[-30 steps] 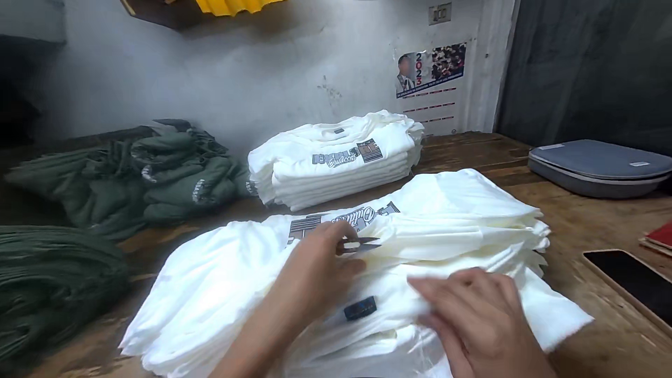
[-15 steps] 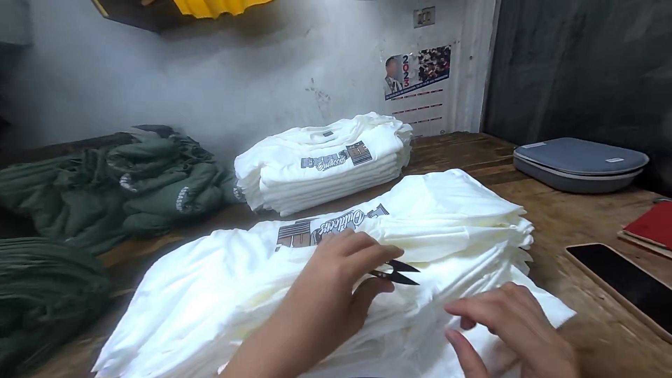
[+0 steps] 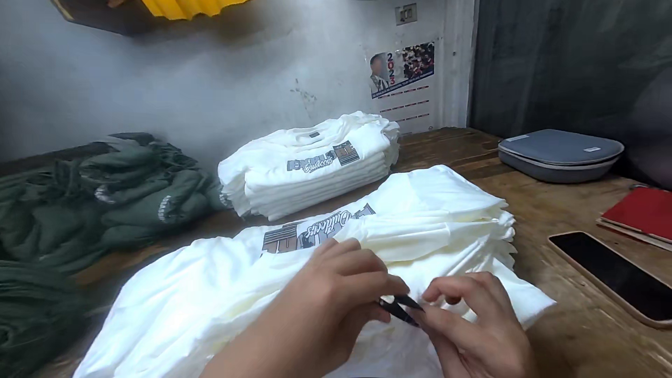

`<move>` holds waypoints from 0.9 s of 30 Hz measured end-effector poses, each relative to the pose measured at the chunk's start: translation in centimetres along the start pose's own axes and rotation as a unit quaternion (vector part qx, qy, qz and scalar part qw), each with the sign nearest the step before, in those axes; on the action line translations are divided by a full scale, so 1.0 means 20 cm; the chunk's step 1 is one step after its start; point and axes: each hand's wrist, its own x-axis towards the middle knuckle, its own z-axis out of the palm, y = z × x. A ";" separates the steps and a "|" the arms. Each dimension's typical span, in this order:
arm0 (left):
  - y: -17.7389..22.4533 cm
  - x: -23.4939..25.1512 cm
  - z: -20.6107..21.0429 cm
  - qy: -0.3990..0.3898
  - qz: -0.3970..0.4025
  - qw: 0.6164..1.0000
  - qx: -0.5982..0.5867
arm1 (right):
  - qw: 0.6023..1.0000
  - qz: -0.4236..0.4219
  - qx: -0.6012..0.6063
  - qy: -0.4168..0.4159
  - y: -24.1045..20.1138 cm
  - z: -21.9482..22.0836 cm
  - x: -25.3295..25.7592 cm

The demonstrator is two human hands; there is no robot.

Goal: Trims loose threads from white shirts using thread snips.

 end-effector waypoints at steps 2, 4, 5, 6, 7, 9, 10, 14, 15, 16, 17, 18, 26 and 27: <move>0.00 0.01 -0.01 0.018 0.005 0.997 0.072 | 1.000 -0.003 0.005 0.023 0.00 -0.01 -0.02; 0.01 0.02 -0.01 0.020 0.020 0.994 0.103 | 0.999 -0.002 0.003 0.038 -0.01 -0.03 -0.03; 0.02 0.02 0.00 0.014 0.032 0.993 0.110 | 0.999 -0.006 0.000 0.045 -0.02 -0.03 -0.04; 0.04 0.03 0.03 0.008 0.047 0.992 0.118 | 0.999 -0.012 -0.003 0.049 -0.02 -0.03 -0.04; 0.05 0.04 0.05 0.003 0.062 0.990 0.129 | 0.999 -0.021 -0.001 0.049 -0.03 -0.03 -0.05; 0.06 0.05 0.09 0.004 0.071 0.987 0.144 | 0.999 -0.032 0.006 0.015 -0.07 -0.03 -0.05; 0.05 0.05 0.09 0.007 0.057 0.989 0.136 | 0.999 -0.028 0.007 -0.024 -0.09 -0.05 -0.05; -0.06 0.06 0.06 -0.056 -0.090 0.994 -0.013 | 0.960 0.074 -0.065 -0.261 -0.19 -0.16 0.00; -0.09 0.06 0.06 -0.085 -0.128 0.985 -0.074 | 0.952 0.110 -0.084 -0.273 -0.21 -0.16 0.01; -0.12 0.06 0.08 -0.102 -0.152 0.972 -0.150 | 0.954 0.142 -0.105 -0.244 -0.24 -0.14 0.02; -0.16 0.05 0.10 -0.110 -0.161 0.956 -0.221 | 0.960 0.167 -0.130 -0.183 -0.27 -0.11 0.03; -0.18 0.05 0.11 -0.115 -0.162 0.943 -0.267 | 0.961 0.185 -0.161 -0.126 -0.30 -0.06 0.05; -0.21 0.06 0.08 -0.095 -0.107 0.933 -0.329 | 0.962 0.211 -0.173 0.006 -0.28 0.19 0.10; -0.19 0.07 0.08 -0.086 -0.132 0.935 -0.318 | 0.975 0.201 -0.098 0.009 -0.28 0.16 0.08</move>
